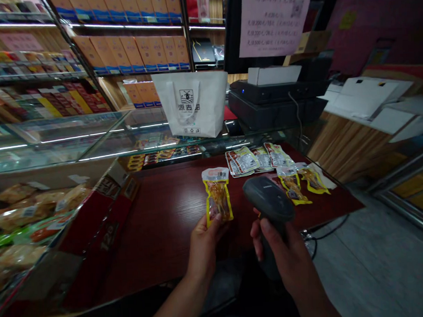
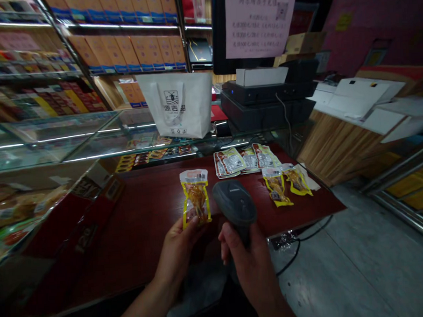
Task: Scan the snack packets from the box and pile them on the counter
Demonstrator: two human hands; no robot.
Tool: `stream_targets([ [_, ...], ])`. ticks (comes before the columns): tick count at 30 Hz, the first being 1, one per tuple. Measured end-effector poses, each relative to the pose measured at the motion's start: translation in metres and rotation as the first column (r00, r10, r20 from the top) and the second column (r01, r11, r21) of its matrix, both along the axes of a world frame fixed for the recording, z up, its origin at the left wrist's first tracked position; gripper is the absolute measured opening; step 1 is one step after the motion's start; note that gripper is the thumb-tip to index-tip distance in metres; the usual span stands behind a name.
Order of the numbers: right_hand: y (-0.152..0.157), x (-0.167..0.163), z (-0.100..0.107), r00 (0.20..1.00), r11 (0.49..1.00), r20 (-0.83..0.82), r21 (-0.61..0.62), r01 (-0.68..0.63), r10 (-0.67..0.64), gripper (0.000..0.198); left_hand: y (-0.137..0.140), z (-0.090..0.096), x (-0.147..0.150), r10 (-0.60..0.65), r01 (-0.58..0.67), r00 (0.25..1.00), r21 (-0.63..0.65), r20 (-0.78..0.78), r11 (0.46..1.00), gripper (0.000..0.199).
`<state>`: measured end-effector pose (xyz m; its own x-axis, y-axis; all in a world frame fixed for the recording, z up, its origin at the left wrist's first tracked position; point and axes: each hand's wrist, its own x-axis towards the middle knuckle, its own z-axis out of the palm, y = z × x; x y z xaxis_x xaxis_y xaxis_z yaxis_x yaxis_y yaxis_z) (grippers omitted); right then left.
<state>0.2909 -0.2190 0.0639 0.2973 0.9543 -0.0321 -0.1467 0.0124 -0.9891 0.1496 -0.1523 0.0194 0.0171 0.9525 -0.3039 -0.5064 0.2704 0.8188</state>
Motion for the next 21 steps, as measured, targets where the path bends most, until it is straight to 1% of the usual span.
stream_targets([
  [2, 0.0, 0.019, -0.004, 0.994, 0.994, -0.026, -0.004, 0.11, -0.11, 0.047, 0.011, -0.004, 0.014, -0.087, 0.09, 0.995, -0.05, 0.045, 0.995, 0.028],
  [5, -0.003, 0.048, -0.007, 0.967, 0.968, -0.054, 0.007, 0.25, -0.249, 0.045, 0.025, -0.006, 0.043, -0.152, 0.164, 0.985, -0.146, 0.086, 0.976, 0.014],
  [8, -0.009, 0.07, -0.006, 0.931, 0.931, -0.064, 0.042, 0.362, -0.359, 0.041, 0.034, -0.007, 0.077, -0.217, 0.234, 0.971, -0.219, 0.102, 0.947, 0.016],
  [10, -0.012, 0.08, -0.003, 0.91, 0.909, -0.074, 0.062, 0.411, -0.407, 0.04, 0.039, -0.007, 0.099, -0.266, 0.284, 0.958, -0.248, 0.105, 0.926, 0.017],
  [13, -0.016, 0.088, 0.001, 0.891, 0.889, -0.093, 0.074, 0.452, -0.445, 0.041, 0.047, -0.011, 0.127, -0.317, 0.332, 0.943, -0.259, 0.097, 0.907, 0.019],
  [16, -0.021, 0.092, -0.001, 0.894, 0.893, -0.095, 0.065, 0.445, -0.439, 0.042, 0.056, -0.015, 0.148, -0.349, 0.359, 0.933, -0.245, 0.083, 0.901, 0.017],
  [19, -0.024, 0.094, -0.004, 0.896, 0.896, -0.088, 0.045, 0.441, -0.436, 0.041, 0.062, -0.02, 0.159, -0.391, 0.398, 0.917, -0.222, 0.075, 0.89, 0.011],
  [21, -0.025, 0.093, -0.005, 0.894, 0.896, -0.093, 0.035, 0.443, -0.439, 0.042, 0.064, -0.023, 0.162, -0.487, 0.484, 0.873, -0.196, 0.036, 0.853, 0.011],
])
